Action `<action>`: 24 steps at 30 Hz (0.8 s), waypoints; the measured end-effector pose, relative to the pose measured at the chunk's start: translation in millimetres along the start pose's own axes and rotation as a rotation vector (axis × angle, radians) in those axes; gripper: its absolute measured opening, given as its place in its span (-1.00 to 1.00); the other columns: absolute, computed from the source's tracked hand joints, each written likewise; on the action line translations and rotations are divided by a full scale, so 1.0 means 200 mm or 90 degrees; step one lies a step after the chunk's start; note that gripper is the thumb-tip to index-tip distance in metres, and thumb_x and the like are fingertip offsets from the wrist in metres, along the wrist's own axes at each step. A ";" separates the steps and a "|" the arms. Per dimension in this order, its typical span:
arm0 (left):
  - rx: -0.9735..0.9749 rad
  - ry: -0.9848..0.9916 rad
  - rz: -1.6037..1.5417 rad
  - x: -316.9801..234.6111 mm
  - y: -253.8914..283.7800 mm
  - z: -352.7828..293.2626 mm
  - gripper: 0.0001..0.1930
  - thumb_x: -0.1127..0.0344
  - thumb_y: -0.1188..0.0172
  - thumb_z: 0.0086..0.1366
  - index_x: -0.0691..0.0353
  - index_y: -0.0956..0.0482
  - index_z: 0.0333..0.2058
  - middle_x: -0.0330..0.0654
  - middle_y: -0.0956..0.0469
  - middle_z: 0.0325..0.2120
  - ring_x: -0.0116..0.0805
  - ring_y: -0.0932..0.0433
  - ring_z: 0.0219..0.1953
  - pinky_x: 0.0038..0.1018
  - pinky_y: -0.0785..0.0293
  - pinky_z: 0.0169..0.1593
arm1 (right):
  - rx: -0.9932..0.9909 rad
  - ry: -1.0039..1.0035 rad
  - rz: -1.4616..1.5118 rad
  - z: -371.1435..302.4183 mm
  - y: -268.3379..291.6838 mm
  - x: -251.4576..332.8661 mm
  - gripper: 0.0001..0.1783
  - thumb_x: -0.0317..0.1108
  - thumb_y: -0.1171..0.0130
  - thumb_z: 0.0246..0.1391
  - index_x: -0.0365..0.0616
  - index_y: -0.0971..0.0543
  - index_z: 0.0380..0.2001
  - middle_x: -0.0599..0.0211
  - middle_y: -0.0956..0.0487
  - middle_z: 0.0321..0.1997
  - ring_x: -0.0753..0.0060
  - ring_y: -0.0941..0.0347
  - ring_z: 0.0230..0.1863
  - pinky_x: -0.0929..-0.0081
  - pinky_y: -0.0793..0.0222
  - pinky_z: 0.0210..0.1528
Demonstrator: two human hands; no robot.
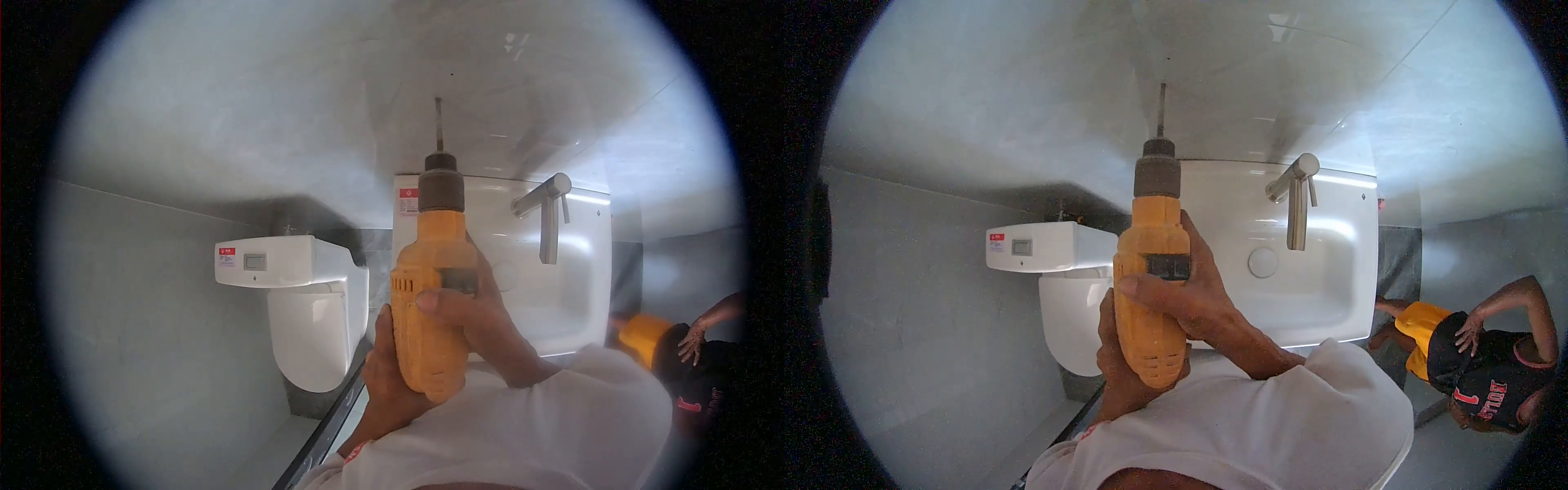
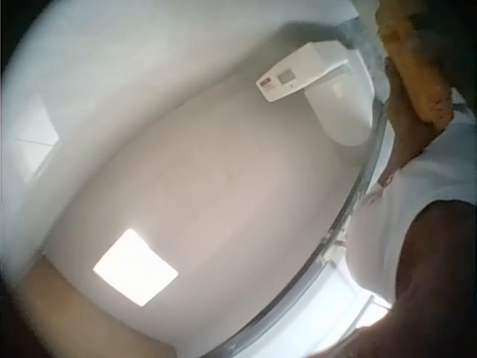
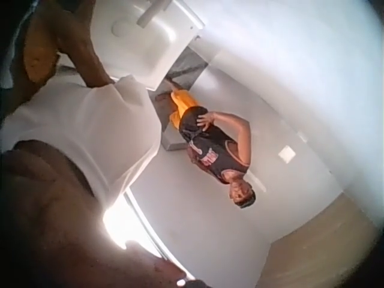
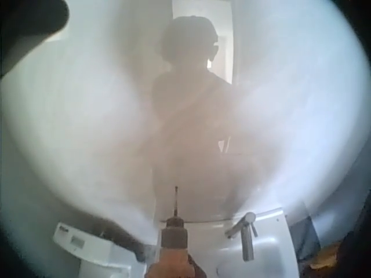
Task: Using a hammer, PVC pipe, and drill to install a fixture on a tiled bathroom wall.
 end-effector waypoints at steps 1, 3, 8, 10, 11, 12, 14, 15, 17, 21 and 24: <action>0.023 0.032 -0.022 0.02 -0.01 -0.01 0.17 0.15 -0.53 -0.17 0.48 0.13 0.25 0.13 -0.49 -0.10 0.05 -0.63 -0.27 -0.23 -0.61 -0.28 | -0.001 -0.001 0.000 0.00 0.00 0.00 -0.26 -0.36 -0.40 -0.16 -0.15 -0.23 0.08 0.27 -0.45 -0.16 0.44 -0.47 -0.13 0.37 -0.49 -0.05; 0.046 0.065 -0.044 0.05 -0.03 -0.02 0.18 0.15 -0.53 -0.17 0.48 0.13 0.25 0.14 -0.49 -0.10 0.05 -0.62 -0.27 -0.23 -0.61 -0.27 | 0.019 -0.009 0.024 0.00 -0.01 -0.02 -0.25 -0.36 -0.40 -0.16 -0.15 -0.23 0.08 0.27 -0.44 -0.15 0.44 -0.46 -0.13 0.37 -0.49 -0.06; -0.011 -0.017 0.010 0.01 0.02 -0.01 0.18 0.14 -0.54 -0.18 0.47 0.11 0.25 0.10 -0.50 -0.08 0.05 -0.62 -0.27 -0.23 -0.60 -0.27 | -0.009 -0.001 0.008 0.00 -0.01 -0.01 -0.26 -0.37 -0.39 -0.15 -0.16 -0.23 0.08 0.27 -0.45 -0.17 0.44 -0.47 -0.15 0.39 -0.48 -0.07; 0.000 -0.009 0.031 -0.03 0.03 0.02 0.17 0.14 -0.54 -0.18 0.49 0.10 0.24 0.10 -0.50 -0.09 0.05 -0.63 -0.27 -0.24 -0.61 -0.28 | -0.025 -0.003 0.006 0.01 0.00 0.00 -0.27 -0.37 -0.39 -0.15 -0.16 -0.23 0.08 0.27 -0.45 -0.17 0.44 -0.47 -0.15 0.39 -0.48 -0.07; 0.008 -0.001 0.056 -0.04 0.04 0.03 0.16 0.14 -0.54 -0.18 0.50 0.09 0.23 0.10 -0.50 -0.09 0.05 -0.63 -0.28 -0.25 -0.61 -0.29 | -0.011 -0.003 0.007 0.02 -0.01 0.00 -0.28 -0.37 -0.39 -0.15 -0.17 -0.24 0.07 0.27 -0.45 -0.17 0.43 -0.47 -0.15 0.39 -0.48 -0.06; 0.007 -0.005 0.058 -0.02 0.02 0.01 0.16 0.14 -0.54 -0.18 0.50 0.09 0.23 0.10 -0.50 -0.09 0.05 -0.63 -0.28 -0.25 -0.61 -0.29 | 0.004 -0.002 0.008 0.02 -0.02 0.00 -0.29 -0.37 -0.39 -0.15 -0.17 -0.25 0.06 0.27 -0.45 -0.17 0.42 -0.47 -0.15 0.39 -0.47 -0.05; -0.033 -0.015 -0.091 0.02 0.00 0.01 0.13 0.17 -0.53 -0.17 0.53 0.07 0.22 0.10 -0.51 -0.10 0.04 -0.63 -0.28 -0.28 -0.61 -0.30 | -0.006 0.010 0.007 0.02 -0.02 0.01 -0.29 -0.36 -0.39 -0.16 -0.17 -0.26 0.05 0.27 -0.46 -0.17 0.42 -0.46 -0.15 0.38 -0.47 -0.05; -0.031 -0.032 -0.094 -0.01 0.00 0.04 0.13 0.17 -0.53 -0.17 0.53 0.07 0.22 0.10 -0.51 -0.10 0.04 -0.63 -0.28 -0.28 -0.61 -0.30 | -0.018 0.018 0.004 0.02 -0.01 0.03 -0.30 -0.35 -0.39 -0.17 -0.18 -0.27 0.04 0.27 -0.46 -0.17 0.42 -0.46 -0.15 0.38 -0.46 -0.04; -0.059 -0.045 0.006 -0.11 0.06 0.07 0.09 0.21 -0.51 -0.14 0.54 0.05 0.21 0.07 -0.54 -0.12 0.02 -0.63 -0.26 -0.30 -0.61 -0.29 | -0.022 0.040 0.006 0.01 -0.01 0.06 -0.32 -0.34 -0.38 -0.18 -0.18 -0.28 0.03 0.28 -0.46 -0.18 0.42 -0.46 -0.16 0.38 -0.46 -0.05; -0.061 0.010 -0.001 -0.14 0.10 0.05 0.05 0.22 -0.50 -0.13 0.50 0.01 0.22 0.06 -0.55 -0.13 0.02 -0.64 -0.22 -0.31 -0.61 -0.23 | 0.022 0.053 0.007 0.02 -0.05 0.04 -0.37 -0.30 -0.35 -0.17 -0.18 -0.31 -0.01 0.27 -0.46 -0.21 0.41 -0.46 -0.19 0.39 -0.46 -0.09; -0.054 0.131 -0.124 -0.09 0.13 0.02 -0.02 0.31 -0.46 -0.05 0.19 -0.02 0.28 0.05 -0.39 0.10 -0.11 -0.46 0.11 -0.30 -0.45 0.11 | 0.017 0.099 0.016 0.04 -0.04 -0.02 -0.42 -0.30 -0.33 -0.14 -0.18 -0.33 -0.05 0.28 -0.46 -0.22 0.41 -0.47 -0.22 0.41 -0.47 -0.15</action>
Point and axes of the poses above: each hand's wrist, its own z-axis towards the middle knuckle, its own y-axis out of the back of the hand, x = y × z, the point moved 8 cm from there along z, towards the middle knuckle
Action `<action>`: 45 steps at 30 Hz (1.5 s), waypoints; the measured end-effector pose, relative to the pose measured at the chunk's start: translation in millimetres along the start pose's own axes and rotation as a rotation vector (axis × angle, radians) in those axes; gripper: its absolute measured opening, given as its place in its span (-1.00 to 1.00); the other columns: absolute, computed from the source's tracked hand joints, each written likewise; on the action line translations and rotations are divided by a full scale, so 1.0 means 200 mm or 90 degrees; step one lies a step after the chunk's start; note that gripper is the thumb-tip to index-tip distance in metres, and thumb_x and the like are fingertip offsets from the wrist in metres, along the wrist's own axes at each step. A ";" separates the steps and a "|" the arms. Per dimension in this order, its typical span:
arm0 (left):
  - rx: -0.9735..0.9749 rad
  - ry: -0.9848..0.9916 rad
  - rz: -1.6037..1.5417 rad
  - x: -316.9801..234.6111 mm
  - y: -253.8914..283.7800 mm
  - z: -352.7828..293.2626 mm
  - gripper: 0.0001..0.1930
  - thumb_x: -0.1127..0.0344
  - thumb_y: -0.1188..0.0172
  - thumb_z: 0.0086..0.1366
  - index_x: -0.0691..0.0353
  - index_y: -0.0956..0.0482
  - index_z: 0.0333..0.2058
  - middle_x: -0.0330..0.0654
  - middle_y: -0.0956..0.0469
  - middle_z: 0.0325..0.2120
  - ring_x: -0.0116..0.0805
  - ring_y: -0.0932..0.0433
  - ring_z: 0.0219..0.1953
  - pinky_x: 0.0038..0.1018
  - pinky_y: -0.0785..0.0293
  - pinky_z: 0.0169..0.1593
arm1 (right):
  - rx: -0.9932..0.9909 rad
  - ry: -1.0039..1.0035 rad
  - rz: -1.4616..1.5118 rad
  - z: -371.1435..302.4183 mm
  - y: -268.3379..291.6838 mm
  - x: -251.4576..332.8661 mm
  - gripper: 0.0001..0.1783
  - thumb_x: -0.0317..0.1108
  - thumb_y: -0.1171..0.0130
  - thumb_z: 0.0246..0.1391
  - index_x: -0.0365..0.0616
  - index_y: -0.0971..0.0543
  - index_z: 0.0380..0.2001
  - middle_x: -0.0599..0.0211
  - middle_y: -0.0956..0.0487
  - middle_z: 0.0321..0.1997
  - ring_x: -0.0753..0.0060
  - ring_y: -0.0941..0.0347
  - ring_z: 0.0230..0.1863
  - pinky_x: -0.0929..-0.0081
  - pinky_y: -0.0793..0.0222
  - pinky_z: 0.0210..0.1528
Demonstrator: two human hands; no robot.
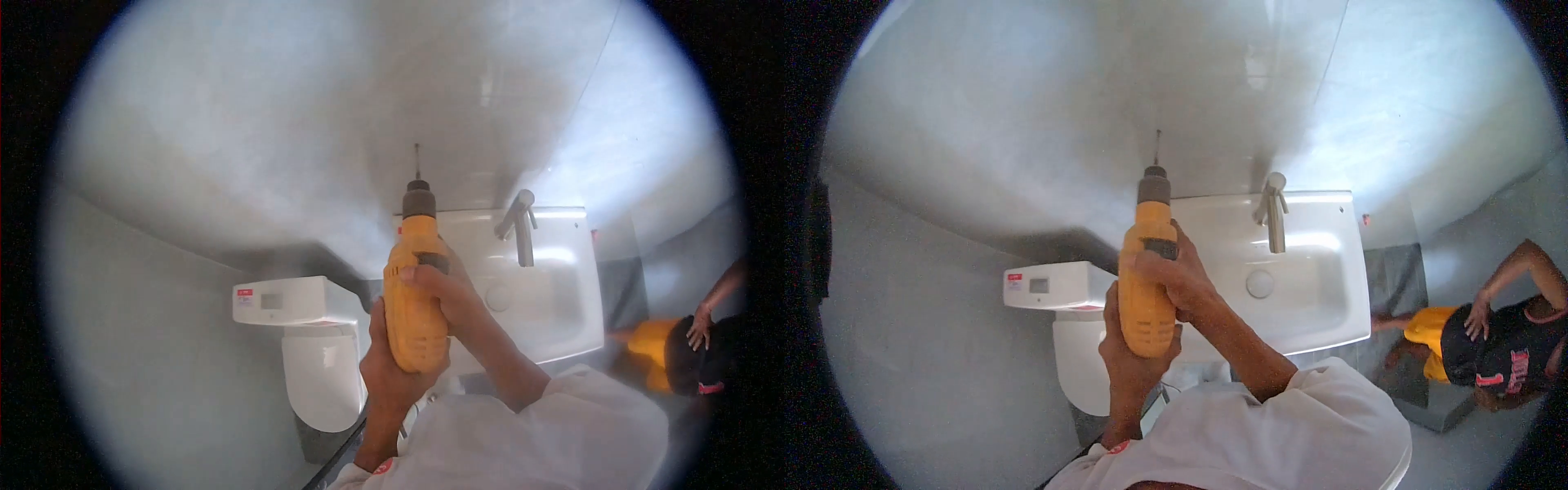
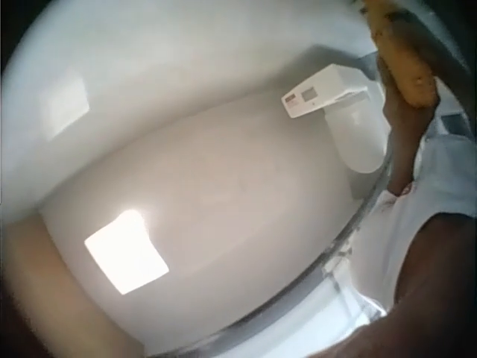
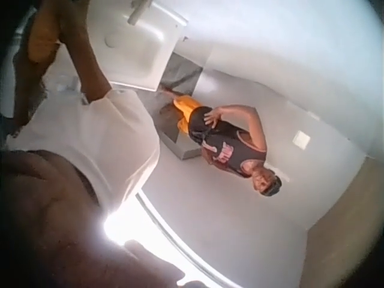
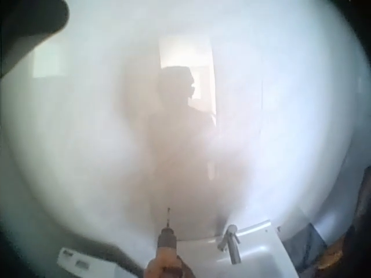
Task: Using a hammer, PVC pipe, and drill to install a fixture on a tiled bathroom wall.
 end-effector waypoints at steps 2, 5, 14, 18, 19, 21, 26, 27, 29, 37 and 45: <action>0.005 0.031 0.000 0.08 0.00 0.01 -0.06 0.26 -0.47 -0.04 0.20 -0.09 0.26 0.05 -0.42 0.08 -0.11 -0.48 0.10 -0.27 -0.46 0.10 | 0.037 0.032 0.001 0.02 0.00 -0.04 -0.44 -0.29 -0.31 -0.12 -0.19 -0.33 -0.05 0.28 -0.46 -0.23 0.41 -0.47 -0.24 0.42 -0.48 -0.18; -0.092 -0.098 0.083 0.07 -0.01 0.00 -0.01 0.05 -0.50 -0.10 0.26 -0.13 0.24 0.09 -0.56 -0.12 -0.05 -0.61 -0.10 -0.32 -0.56 -0.11 | 0.048 0.073 0.005 0.06 0.04 -0.08 -0.49 -0.26 -0.29 -0.07 -0.18 -0.34 -0.08 0.30 -0.46 -0.25 0.41 -0.48 -0.27 0.44 -0.49 -0.22; 0.032 -0.012 0.174 0.03 0.02 -0.81 -0.07 0.15 -0.48 -0.05 0.19 -0.15 0.25 0.10 -0.53 -0.05 -0.08 -0.60 -0.07 -0.31 -0.56 -0.07 | 0.114 0.079 0.085 -0.82 0.09 -0.23 -0.61 -0.15 -0.15 0.11 -0.16 -0.38 -0.11 0.29 -0.50 -0.24 0.41 -0.51 -0.24 0.42 -0.51 -0.19; 0.060 -0.046 0.153 0.16 -0.02 -1.37 -0.03 0.08 -0.49 -0.09 0.18 -0.15 0.26 0.03 -0.50 0.02 -0.05 -0.55 0.01 -0.27 -0.51 0.01 | 0.077 -0.083 0.249 -1.33 0.22 -0.55 -0.56 -0.03 -0.08 0.16 -0.16 -0.39 -0.07 0.26 -0.51 -0.20 0.36 -0.52 -0.20 0.39 -0.51 -0.13; 0.067 -0.041 0.146 0.20 -0.04 -1.49 -0.03 0.08 -0.49 -0.09 0.18 -0.15 0.26 0.03 -0.50 0.02 -0.05 -0.55 0.01 -0.27 -0.51 0.01 | 0.067 -0.085 0.245 -1.45 0.27 -0.60 -0.56 -0.03 -0.08 0.16 -0.16 -0.39 -0.07 0.26 -0.51 -0.20 0.36 -0.52 -0.20 0.39 -0.51 -0.13; 0.137 -0.044 0.166 0.19 -0.08 -1.66 -0.02 0.07 -0.49 -0.10 0.17 -0.14 0.27 0.02 -0.49 0.03 -0.03 -0.54 0.02 -0.25 -0.49 0.04 | 0.034 -0.031 0.297 -1.65 0.36 -0.62 -0.56 -0.02 -0.02 0.20 -0.14 -0.38 -0.05 0.26 -0.51 -0.19 0.33 -0.52 -0.19 0.37 -0.51 -0.08; 0.210 -0.055 0.155 0.09 -0.11 -2.05 -0.02 0.04 -0.47 -0.08 0.18 -0.14 0.28 0.04 -0.53 -0.02 0.01 -0.55 0.00 -0.25 -0.49 0.03 | -0.089 0.318 -0.106 -2.17 0.46 -0.55 -0.59 -0.01 0.04 0.24 -0.13 -0.41 -0.10 0.26 -0.52 -0.24 0.31 -0.52 -0.21 0.38 -0.50 -0.09; 0.246 -0.029 0.163 0.07 -0.13 -2.11 -0.02 0.02 -0.46 -0.07 0.18 -0.14 0.28 0.05 -0.55 -0.05 0.02 -0.55 -0.01 -0.25 -0.49 0.04 | -0.130 0.403 -0.238 -2.28 0.47 -0.50 -0.60 -0.01 0.05 0.24 -0.13 -0.42 -0.11 0.26 -0.52 -0.26 0.32 -0.52 -0.22 0.38 -0.50 -0.10; 0.263 -0.067 0.188 0.00 -0.17 -2.21 -0.03 0.00 -0.44 -0.04 0.17 -0.13 0.28 0.06 -0.56 -0.07 0.05 -0.56 -0.03 -0.24 -0.49 0.02 | -0.099 0.312 0.000 -2.37 0.55 -0.54 -0.60 0.00 0.04 0.23 -0.12 -0.42 -0.13 0.27 -0.52 -0.29 0.32 -0.52 -0.23 0.37 -0.51 -0.12; 0.365 -0.151 0.279 -0.07 -0.44 -2.49 -0.09 -0.13 -0.35 0.05 0.16 -0.13 0.26 0.12 -0.58 -0.15 0.16 -0.56 -0.11 -0.13 -0.51 -0.08 | -0.088 0.238 0.350 -2.58 0.97 -0.69 -0.65 0.01 -0.01 0.16 -0.07 -0.44 -0.27 0.32 -0.51 -0.35 0.31 -0.49 -0.33 0.30 -0.51 -0.23; 0.420 -0.225 0.365 -0.07 -0.83 -2.67 -0.08 -0.24 -0.30 0.05 0.27 -0.20 0.21 0.23 -0.56 -0.17 0.22 -0.54 -0.11 -0.11 -0.48 -0.07 | -0.185 0.188 0.390 -2.77 1.42 -0.75 -0.75 -0.03 -0.05 0.09 0.06 -0.40 -0.39 0.45 -0.43 -0.43 0.36 -0.48 -0.33 0.33 -0.49 -0.27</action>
Point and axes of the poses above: each hand's wrist, its own z-axis towards the middle knuckle, its own y-axis out of the back of the hand, x = y × z, the point moved 8 cm from there along z, towards the middle knuckle
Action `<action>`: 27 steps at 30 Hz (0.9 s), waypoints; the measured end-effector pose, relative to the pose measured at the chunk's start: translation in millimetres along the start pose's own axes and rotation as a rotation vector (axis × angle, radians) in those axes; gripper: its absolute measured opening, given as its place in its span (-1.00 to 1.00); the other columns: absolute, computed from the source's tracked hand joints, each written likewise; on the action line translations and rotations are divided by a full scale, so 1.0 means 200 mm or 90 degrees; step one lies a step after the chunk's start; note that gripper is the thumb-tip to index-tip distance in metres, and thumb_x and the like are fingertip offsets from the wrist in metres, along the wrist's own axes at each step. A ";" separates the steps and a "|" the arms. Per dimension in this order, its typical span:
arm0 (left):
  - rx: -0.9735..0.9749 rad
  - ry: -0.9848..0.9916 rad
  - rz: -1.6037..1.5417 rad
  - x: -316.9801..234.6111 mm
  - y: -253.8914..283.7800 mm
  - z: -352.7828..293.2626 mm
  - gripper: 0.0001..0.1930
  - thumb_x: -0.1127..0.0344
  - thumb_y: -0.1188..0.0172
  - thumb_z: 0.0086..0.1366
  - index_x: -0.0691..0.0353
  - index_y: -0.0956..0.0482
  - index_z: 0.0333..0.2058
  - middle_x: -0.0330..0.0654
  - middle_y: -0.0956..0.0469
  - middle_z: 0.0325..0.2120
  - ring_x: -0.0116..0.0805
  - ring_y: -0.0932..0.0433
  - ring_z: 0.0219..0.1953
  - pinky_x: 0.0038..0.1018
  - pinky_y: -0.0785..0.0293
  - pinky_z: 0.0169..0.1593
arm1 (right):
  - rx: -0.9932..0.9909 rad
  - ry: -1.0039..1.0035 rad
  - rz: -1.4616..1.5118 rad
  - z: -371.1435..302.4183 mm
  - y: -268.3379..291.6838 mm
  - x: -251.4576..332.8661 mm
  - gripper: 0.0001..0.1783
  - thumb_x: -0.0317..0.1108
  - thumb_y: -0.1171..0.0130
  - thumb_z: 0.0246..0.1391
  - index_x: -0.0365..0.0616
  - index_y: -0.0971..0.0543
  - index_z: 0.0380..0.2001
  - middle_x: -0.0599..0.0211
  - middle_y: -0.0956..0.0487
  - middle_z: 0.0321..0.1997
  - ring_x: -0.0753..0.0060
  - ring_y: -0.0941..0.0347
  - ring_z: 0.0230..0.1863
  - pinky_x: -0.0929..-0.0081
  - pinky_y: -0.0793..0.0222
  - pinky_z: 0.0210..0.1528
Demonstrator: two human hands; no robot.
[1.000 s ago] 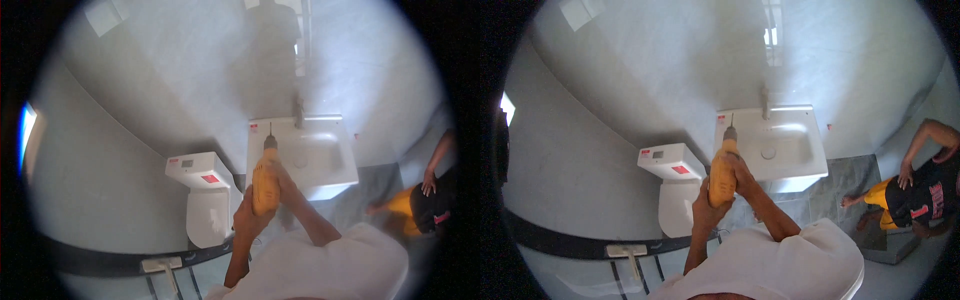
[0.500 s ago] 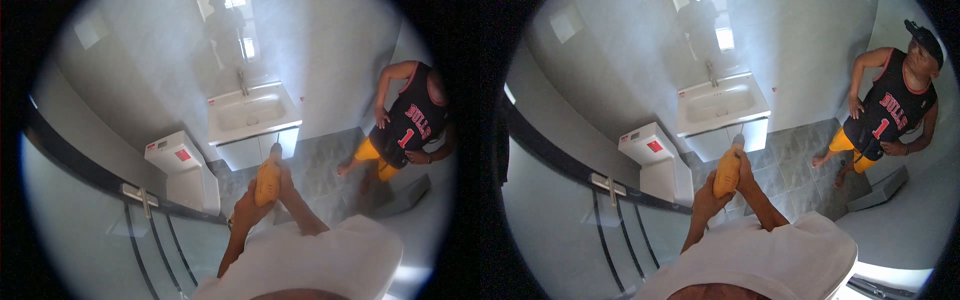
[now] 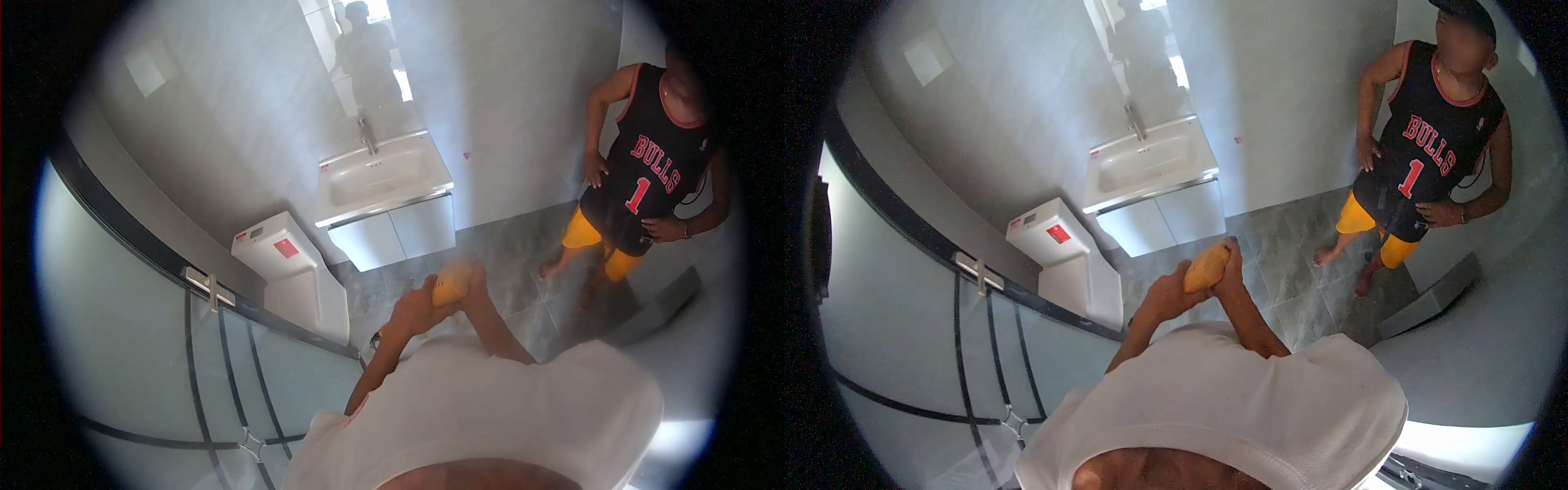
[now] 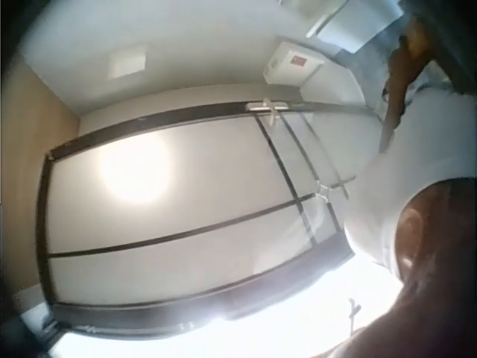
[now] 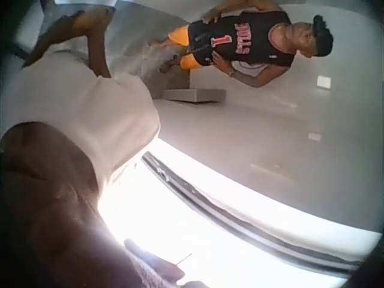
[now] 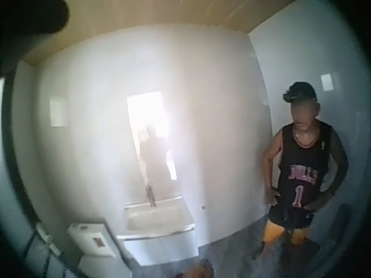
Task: Using a hammer, PVC pipe, and drill to install a fixture on a tiled bathroom wall.
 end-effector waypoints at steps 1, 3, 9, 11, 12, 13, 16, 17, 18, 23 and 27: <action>-0.001 0.003 -0.002 -0.03 -0.02 0.01 -0.08 -0.24 -0.30 0.05 0.27 -0.20 0.21 0.23 -0.56 -0.17 0.22 -0.54 -0.11 -0.11 -0.48 -0.07 | 0.000 -0.003 -0.001 0.01 0.05 0.02 -0.75 -0.03 -0.05 0.09 0.06 -0.40 -0.39 0.45 -0.43 -0.43 0.36 -0.48 -0.33 0.33 -0.49 -0.27; -0.003 -0.023 -0.002 -0.10 -0.05 0.04 -0.11 -0.25 -0.28 0.05 0.27 -0.24 0.18 0.22 -0.56 -0.17 0.22 -0.53 -0.10 -0.10 -0.46 -0.05 | 0.038 0.098 -0.053 0.04 0.10 0.12 -0.75 -0.02 -0.07 0.07 0.08 -0.39 -0.42 0.46 -0.41 -0.45 0.36 -0.47 -0.35 0.32 -0.49 -0.28; 0.008 0.001 -0.002 -0.16 -0.09 0.09 -0.17 -0.25 -0.28 0.05 0.26 -0.29 0.11 0.21 -0.57 -0.18 0.22 -0.53 -0.10 -0.09 -0.44 -0.05 | 0.000 0.192 -0.148 0.05 0.11 0.21 -0.70 0.03 -0.07 0.05 0.05 -0.41 -0.39 0.45 -0.44 -0.41 0.34 -0.48 -0.36 0.28 -0.49 -0.28; 0.002 -0.001 -0.010 -0.16 -0.10 0.09 -0.17 -0.24 -0.28 0.05 0.26 -0.29 0.11 0.21 -0.57 -0.17 0.22 -0.53 -0.10 -0.09 -0.44 -0.04 | 0.002 0.186 -0.169 0.04 0.11 0.22 -0.69 0.03 -0.07 0.05 0.05 -0.41 -0.38 0.44 -0.44 -0.41 0.33 -0.49 -0.35 0.27 -0.49 -0.27; 0.002 -0.001 -0.019 -0.15 -0.10 0.09 -0.18 -0.24 -0.29 0.05 0.26 -0.30 0.11 0.20 -0.57 -0.17 0.22 -0.53 -0.10 -0.10 -0.44 -0.04 | -0.002 0.180 -0.188 0.04 0.11 0.22 -0.68 0.04 -0.06 0.05 0.04 -0.42 -0.38 0.44 -0.45 -0.41 0.32 -0.49 -0.35 0.26 -0.50 -0.26; 0.000 -0.002 -0.018 -0.15 -0.10 0.10 -0.18 -0.24 -0.29 0.05 0.26 -0.30 0.11 0.20 -0.57 -0.17 0.22 -0.53 -0.10 -0.10 -0.44 -0.04 | 0.001 0.181 -0.188 0.05 0.10 0.24 -0.68 0.04 -0.06 0.05 0.04 -0.42 -0.38 0.44 -0.45 -0.41 0.32 -0.49 -0.35 0.26 -0.50 -0.26; -0.009 0.009 -0.011 -0.12 -0.11 0.11 -0.18 -0.24 -0.29 0.04 0.26 -0.32 0.10 0.19 -0.57 -0.17 0.21 -0.53 -0.09 -0.10 -0.44 -0.03 | -0.029 -0.002 -0.055 0.08 0.14 0.13 -0.68 0.05 -0.05 0.06 0.04 -0.42 -0.37 0.43 -0.46 -0.40 0.31 -0.49 -0.35 0.26 -0.50 -0.27; -0.016 -0.001 -0.006 -0.11 -0.11 0.11 -0.15 -0.26 -0.26 0.04 0.26 -0.29 0.13 0.19 -0.58 -0.20 0.20 -0.55 -0.12 -0.08 -0.45 -0.05 | -0.035 -0.008 -0.054 0.11 0.14 0.12 -0.68 0.05 -0.05 0.06 0.04 -0.42 -0.37 0.43 -0.47 -0.39 0.31 -0.49 -0.35 0.26 -0.50 -0.27; -0.022 -0.010 -0.001 -0.10 -0.11 0.12 -0.12 -0.29 -0.23 0.03 0.26 -0.26 0.16 0.19 -0.59 -0.22 0.18 -0.57 -0.15 -0.06 -0.46 -0.06 | -0.041 -0.015 -0.053 0.12 0.15 0.11 -0.67 0.05 -0.05 0.06 0.03 -0.42 -0.36 0.42 -0.47 -0.39 0.31 -0.49 -0.35 0.26 -0.50 -0.27; -0.027 0.006 -0.002 -0.06 -0.14 0.14 -0.14 -0.30 -0.23 0.02 0.28 -0.30 0.11 0.19 -0.59 -0.23 0.19 -0.57 -0.15 -0.05 -0.46 -0.07 | -0.012 -0.021 -0.082 0.15 0.19 0.10 -0.67 0.04 -0.05 0.06 0.03 -0.43 -0.34 0.40 -0.48 -0.36 0.30 -0.49 -0.33 0.25 -0.50 -0.27; 0.026 0.044 -0.006 -0.08 -0.13 0.14 -0.16 -0.24 -0.27 0.05 0.25 -0.27 0.14 0.17 -0.57 -0.15 0.17 -0.53 -0.07 -0.12 -0.44 -0.01 | 0.010 0.173 -0.230 0.02 0.09 0.20 -0.68 0.03 -0.03 0.07 0.02 -0.44 -0.33 0.38 -0.48 -0.36 0.27 -0.49 -0.32 0.21 -0.50 -0.26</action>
Point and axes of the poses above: each hand's wrist, its own z-axis towards the middle knuckle, its own y-axis out of the back of the hand, x = y × z, the point moved 8 cm from there along z, towards the middle knuckle
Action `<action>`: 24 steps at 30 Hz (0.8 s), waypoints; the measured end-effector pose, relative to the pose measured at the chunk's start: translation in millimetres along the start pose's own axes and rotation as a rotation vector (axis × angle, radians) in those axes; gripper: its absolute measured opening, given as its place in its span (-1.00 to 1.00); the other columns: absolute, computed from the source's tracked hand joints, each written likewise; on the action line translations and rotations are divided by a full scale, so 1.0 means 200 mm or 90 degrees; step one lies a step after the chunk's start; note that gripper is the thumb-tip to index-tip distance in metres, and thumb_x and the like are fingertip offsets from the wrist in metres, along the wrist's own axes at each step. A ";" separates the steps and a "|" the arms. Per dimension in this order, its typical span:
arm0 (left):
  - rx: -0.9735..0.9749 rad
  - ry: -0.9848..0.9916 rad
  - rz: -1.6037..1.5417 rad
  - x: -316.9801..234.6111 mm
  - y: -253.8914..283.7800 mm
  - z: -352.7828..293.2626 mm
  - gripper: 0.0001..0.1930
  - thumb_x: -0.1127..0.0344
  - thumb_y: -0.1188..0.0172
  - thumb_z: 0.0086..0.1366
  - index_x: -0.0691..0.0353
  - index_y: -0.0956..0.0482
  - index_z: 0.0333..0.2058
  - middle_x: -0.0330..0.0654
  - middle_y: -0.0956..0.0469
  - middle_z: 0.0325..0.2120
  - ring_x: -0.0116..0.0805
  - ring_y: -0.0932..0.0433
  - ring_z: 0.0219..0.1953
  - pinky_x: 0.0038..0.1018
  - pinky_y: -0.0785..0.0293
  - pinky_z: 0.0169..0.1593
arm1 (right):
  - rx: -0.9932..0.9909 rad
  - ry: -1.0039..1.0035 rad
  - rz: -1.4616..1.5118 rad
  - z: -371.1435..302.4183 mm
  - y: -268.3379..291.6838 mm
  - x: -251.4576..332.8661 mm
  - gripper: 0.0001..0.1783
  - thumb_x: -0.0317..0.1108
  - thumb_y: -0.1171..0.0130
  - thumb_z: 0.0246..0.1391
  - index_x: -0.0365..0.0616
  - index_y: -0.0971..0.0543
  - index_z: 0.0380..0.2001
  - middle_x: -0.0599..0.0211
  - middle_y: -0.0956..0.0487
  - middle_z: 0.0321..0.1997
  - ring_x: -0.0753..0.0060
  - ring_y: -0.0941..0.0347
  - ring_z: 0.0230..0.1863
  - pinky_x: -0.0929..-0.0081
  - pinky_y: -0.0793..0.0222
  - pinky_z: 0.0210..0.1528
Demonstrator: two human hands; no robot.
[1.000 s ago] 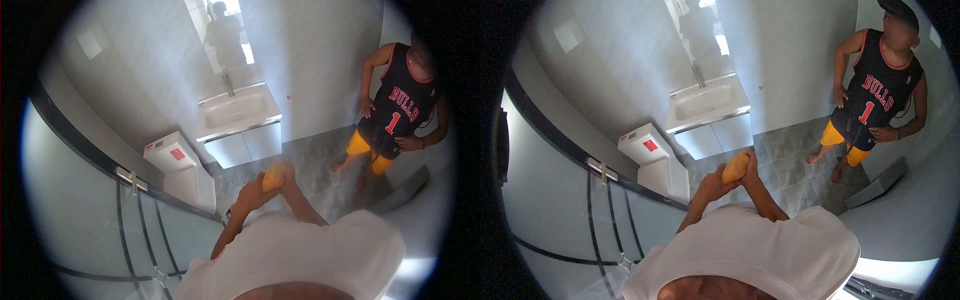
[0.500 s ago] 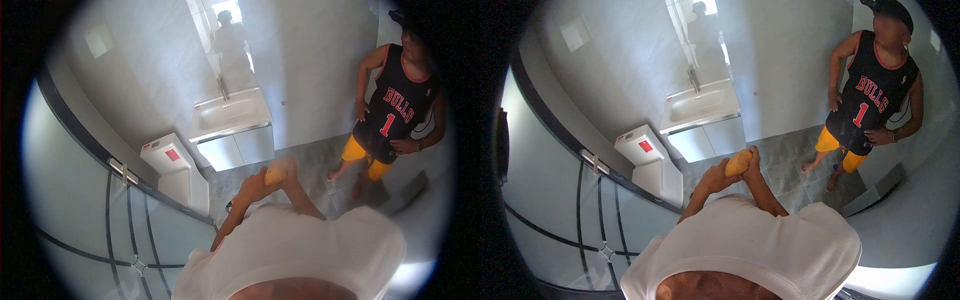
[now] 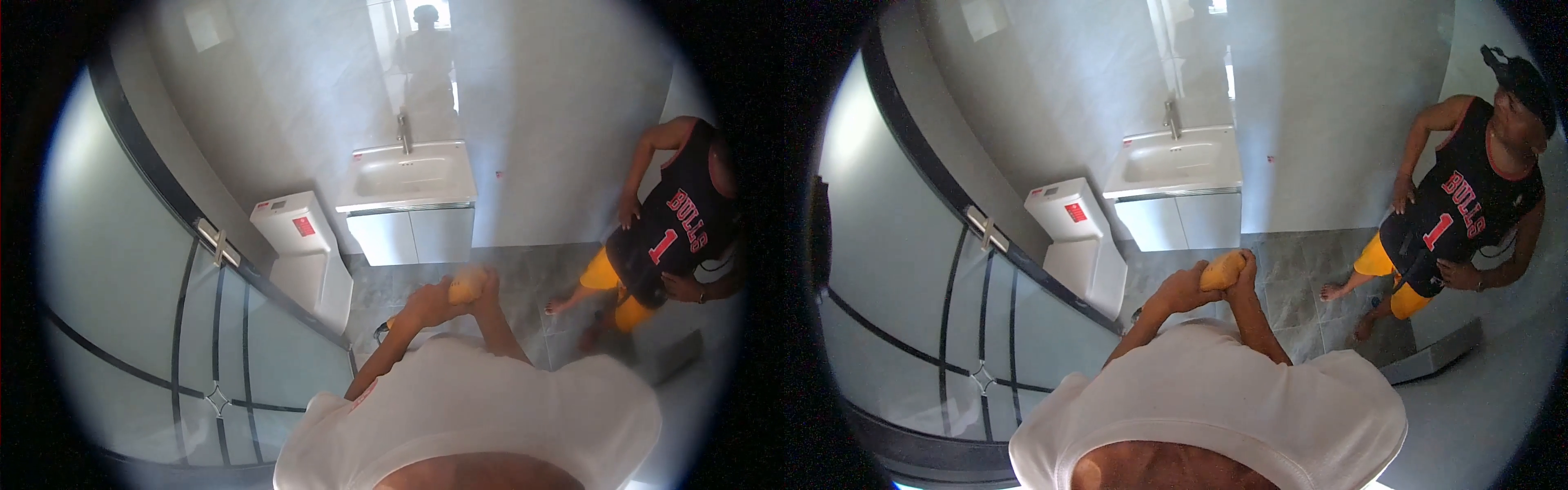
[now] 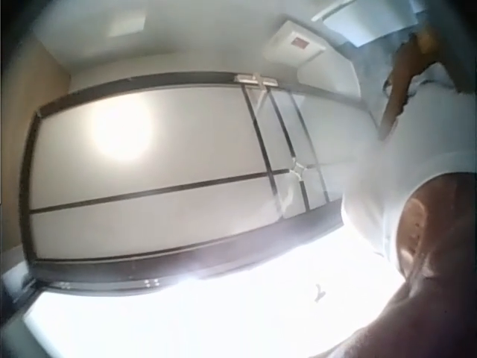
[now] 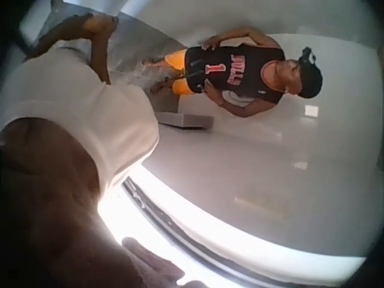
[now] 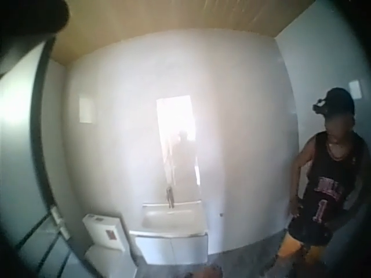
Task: Using a hammer, PVC pipe, and drill to install a fixture on a tiled bathroom wall.
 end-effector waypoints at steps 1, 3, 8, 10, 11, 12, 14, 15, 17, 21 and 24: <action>-0.003 0.007 -0.006 0.00 0.00 -0.01 -0.16 -0.24 -0.27 0.05 0.25 -0.27 0.14 0.17 -0.57 -0.15 0.17 -0.53 -0.07 -0.12 -0.44 -0.01 | 0.004 -0.007 -0.005 0.02 0.00 -0.01 -0.68 0.03 -0.03 0.07 0.02 -0.44 -0.33 0.38 -0.48 -0.36 0.27 -0.49 -0.32 0.21 -0.50 -0.26; -0.009 0.018 -0.028 -0.01 0.02 -0.01 -0.17 -0.20 -0.32 0.03 0.23 -0.28 0.14 0.15 -0.57 -0.14 0.17 -0.52 -0.06 -0.12 -0.44 0.00 | -0.033 -0.190 0.090 0.07 0.03 -0.10 -0.66 0.05 -0.03 0.08 0.01 -0.44 -0.32 0.37 -0.49 -0.37 0.25 -0.49 -0.33 0.20 -0.50 -0.24; -0.039 -0.016 -0.074 0.10 0.04 -0.07 -0.21 -0.06 -0.36 0.04 0.17 -0.26 0.16 0.10 -0.57 -0.13 0.15 -0.52 -0.06 -0.12 -0.45 -0.02 | 0.025 -0.252 0.176 0.06 -0.15 -0.07 -0.64 0.07 -0.03 0.11 0.00 -0.44 -0.31 0.34 -0.51 -0.36 0.26 -0.50 -0.31 0.21 -0.51 -0.22; -0.044 0.008 -0.087 0.16 0.01 -0.10 -0.23 -0.01 -0.37 0.05 0.16 -0.25 0.17 0.08 -0.57 -0.14 0.14 -0.53 -0.07 -0.12 -0.46 -0.03 | 0.027 -0.279 0.199 0.09 -0.20 -0.12 -0.63 0.07 -0.02 0.12 0.00 -0.44 -0.30 0.33 -0.51 -0.36 0.27 -0.51 -0.31 0.22 -0.51 -0.21; -0.091 0.027 -0.089 0.20 0.03 -0.11 -0.24 -0.01 -0.33 0.07 0.16 -0.23 0.18 0.10 -0.55 -0.13 0.14 -0.55 -0.11 -0.11 -0.47 -0.08 | 0.136 -0.266 0.193 0.11 -0.30 -0.11 -0.64 0.05 -0.02 0.14 -0.01 -0.45 -0.28 0.32 -0.52 -0.35 0.28 -0.51 -0.30 0.24 -0.51 -0.21; -0.134 0.043 -0.090 0.23 0.05 -0.12 -0.25 -0.02 -0.28 0.09 0.17 -0.21 0.19 0.12 -0.54 -0.13 0.14 -0.56 -0.16 -0.09 -0.49 -0.12 | 0.241 -0.248 0.188 0.14 -0.37 -0.13 -0.65 0.04 -0.02 0.16 -0.01 -0.46 -0.27 0.32 -0.52 -0.33 0.30 -0.51 -0.29 0.27 -0.52 -0.21; -0.162 0.085 -0.118 0.30 0.10 -0.12 -0.29 0.05 -0.29 0.11 0.17 -0.23 0.17 0.10 -0.55 -0.14 0.13 -0.56 -0.14 -0.11 -0.49 -0.12 | 0.256 -0.207 0.080 0.25 -0.42 -0.27 -0.67 0.01 -0.03 0.18 -0.01 -0.46 -0.23 0.32 -0.53 -0.31 0.31 -0.51 -0.28 0.29 -0.52 -0.21; -0.207 0.130 -0.147 0.39 0.15 -0.14 -0.34 0.12 -0.29 0.13 0.18 -0.25 0.15 0.07 -0.56 -0.15 0.12 -0.55 -0.12 -0.14 -0.50 -0.11 | 0.289 -0.170 -0.035 0.24 -0.60 -0.28 -0.67 -0.01 -0.05 0.19 -0.02 -0.46 -0.19 0.32 -0.53 -0.29 0.32 -0.52 -0.26 0.31 -0.52 -0.20; -0.260 0.135 -0.132 0.50 0.28 -0.13 -0.35 0.17 -0.27 0.14 0.18 -0.24 0.17 0.08 -0.55 -0.13 0.13 -0.55 -0.12 -0.14 -0.50 -0.12 | 0.262 -0.200 -0.011 0.23 -0.81 -0.30 -0.62 -0.06 -0.12 0.17 -0.04 -0.40 -0.07 0.33 -0.50 -0.21 0.36 -0.50 -0.21 0.34 -0.51 -0.15; -0.432 0.048 -0.114 0.71 0.67 0.05 -0.21 0.27 -0.26 0.07 0.35 -0.10 0.24 0.20 -0.51 -0.14 0.19 -0.54 -0.15 -0.12 -0.50 -0.14 | 0.302 -0.419 0.105 0.48 -1.26 -0.54 -0.59 -0.19 -0.15 0.16 -0.05 -0.35 0.02 0.31 -0.46 -0.07 0.39 -0.47 -0.09 0.39 -0.47 -0.04; -0.436 0.078 -0.141 0.98 0.91 0.21 -0.16 0.35 -0.25 0.03 0.37 -0.05 0.27 0.23 -0.49 -0.15 0.23 -0.52 -0.17 -0.11 -0.50 -0.13 | 0.381 -0.236 0.010 0.58 -1.59 -0.59 -0.61 -0.43 -0.13 0.16 -0.04 -0.36 0.05 0.24 -0.44 0.03 0.34 -0.44 -0.01 0.40 -0.43 0.05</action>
Point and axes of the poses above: each hand's wrist, its own z-axis towards the middle knuckle, its own y-axis out of the back of the hand, x = y × z, the point moved 8 cm from there along z, towards the middle knuckle
